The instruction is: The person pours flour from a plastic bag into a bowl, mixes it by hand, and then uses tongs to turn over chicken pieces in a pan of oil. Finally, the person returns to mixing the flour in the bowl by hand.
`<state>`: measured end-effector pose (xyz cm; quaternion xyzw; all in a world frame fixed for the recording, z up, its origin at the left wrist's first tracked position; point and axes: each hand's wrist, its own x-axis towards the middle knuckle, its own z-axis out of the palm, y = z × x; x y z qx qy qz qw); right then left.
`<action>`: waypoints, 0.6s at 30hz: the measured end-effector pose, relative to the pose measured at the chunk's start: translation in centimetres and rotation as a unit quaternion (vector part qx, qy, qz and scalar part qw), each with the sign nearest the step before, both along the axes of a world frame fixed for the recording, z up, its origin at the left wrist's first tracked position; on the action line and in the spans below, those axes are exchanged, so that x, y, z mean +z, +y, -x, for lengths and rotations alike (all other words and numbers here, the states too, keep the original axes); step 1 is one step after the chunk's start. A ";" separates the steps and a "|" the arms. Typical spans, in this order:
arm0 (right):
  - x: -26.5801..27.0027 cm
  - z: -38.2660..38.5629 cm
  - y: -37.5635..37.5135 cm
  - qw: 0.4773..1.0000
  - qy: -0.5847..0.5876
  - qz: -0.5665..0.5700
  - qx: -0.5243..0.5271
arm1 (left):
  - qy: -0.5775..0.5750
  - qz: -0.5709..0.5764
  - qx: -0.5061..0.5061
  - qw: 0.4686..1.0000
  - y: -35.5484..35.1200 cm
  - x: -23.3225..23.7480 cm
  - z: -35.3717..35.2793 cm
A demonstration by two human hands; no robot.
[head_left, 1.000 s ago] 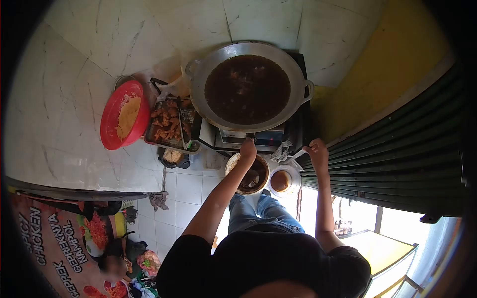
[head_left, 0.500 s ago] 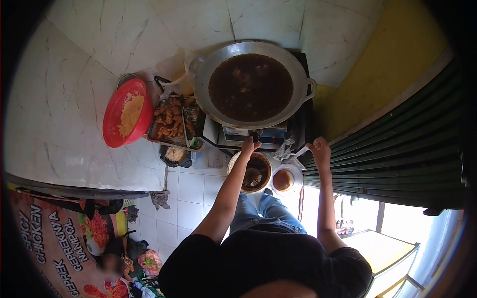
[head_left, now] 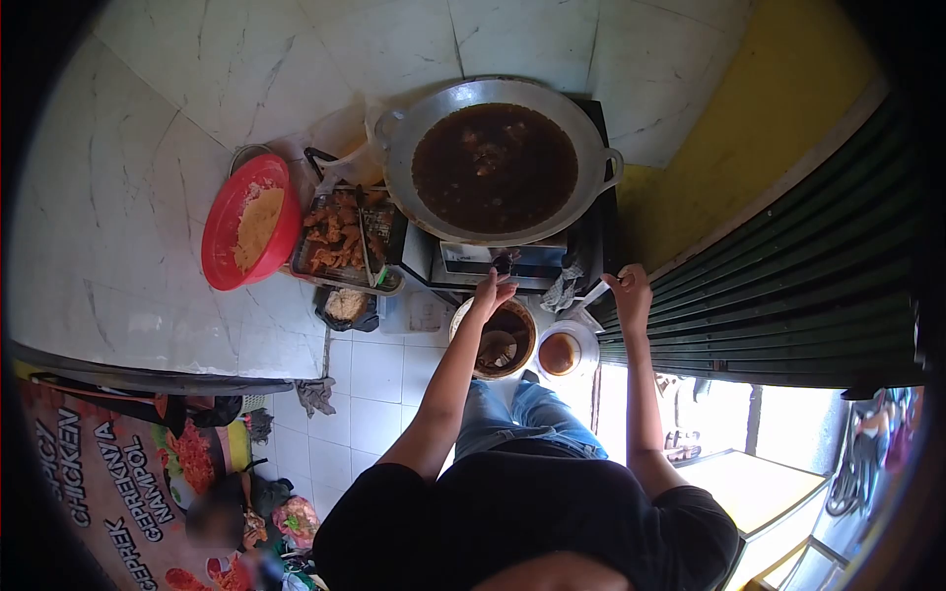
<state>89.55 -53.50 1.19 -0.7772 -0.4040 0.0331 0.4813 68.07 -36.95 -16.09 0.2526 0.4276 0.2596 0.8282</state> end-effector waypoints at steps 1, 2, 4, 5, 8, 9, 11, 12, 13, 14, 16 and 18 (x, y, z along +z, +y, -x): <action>0.2 0.9 -0.1 1.000 0.028 -0.007 0.004 | 0.037 -0.019 -0.012 0.999 -0.7 1.0 0.6; 0.3 2.0 -0.2 0.998 0.056 -0.014 0.008 | 0.070 -0.056 -0.005 0.996 -1.1 0.9 1.5; 0.2 4.7 -0.4 0.993 0.100 -0.038 0.050 | 0.134 -0.131 0.010 0.982 -2.0 0.9 3.6; -0.9 5.9 -0.4 0.984 0.151 -0.026 0.089 | 0.151 -0.165 0.039 0.974 -2.4 1.4 4.9; -4.5 10.0 0.7 0.961 0.232 0.032 0.144 | 0.185 -0.268 0.142 0.935 -2.8 4.3 8.4; -6.4 10.8 1.6 0.962 0.210 0.050 0.168 | 0.183 -0.303 0.190 0.916 -2.5 5.7 9.3; -11.0 12.5 3.6 0.959 0.167 0.086 0.212 | 0.190 -0.376 0.244 0.873 -0.4 8.2 11.3; -11.7 13.4 4.6 0.953 0.196 0.110 0.204 | 0.216 -0.404 0.254 0.852 0.4 10.0 12.1; -12.0 13.8 6.0 0.946 0.223 0.132 0.197 | 0.238 -0.433 0.264 0.828 1.2 12.0 12.6; -12.2 14.1 7.3 0.937 0.249 0.155 0.188 | 0.260 -0.460 0.274 0.804 2.1 13.4 13.0; -12.5 14.5 9.6 0.944 0.249 0.170 0.135 | 0.284 -0.475 0.249 0.795 3.9 14.5 13.8; -14.8 14.5 11.8 0.964 0.200 0.162 0.071 | 0.285 -0.487 0.224 0.795 5.3 14.4 14.5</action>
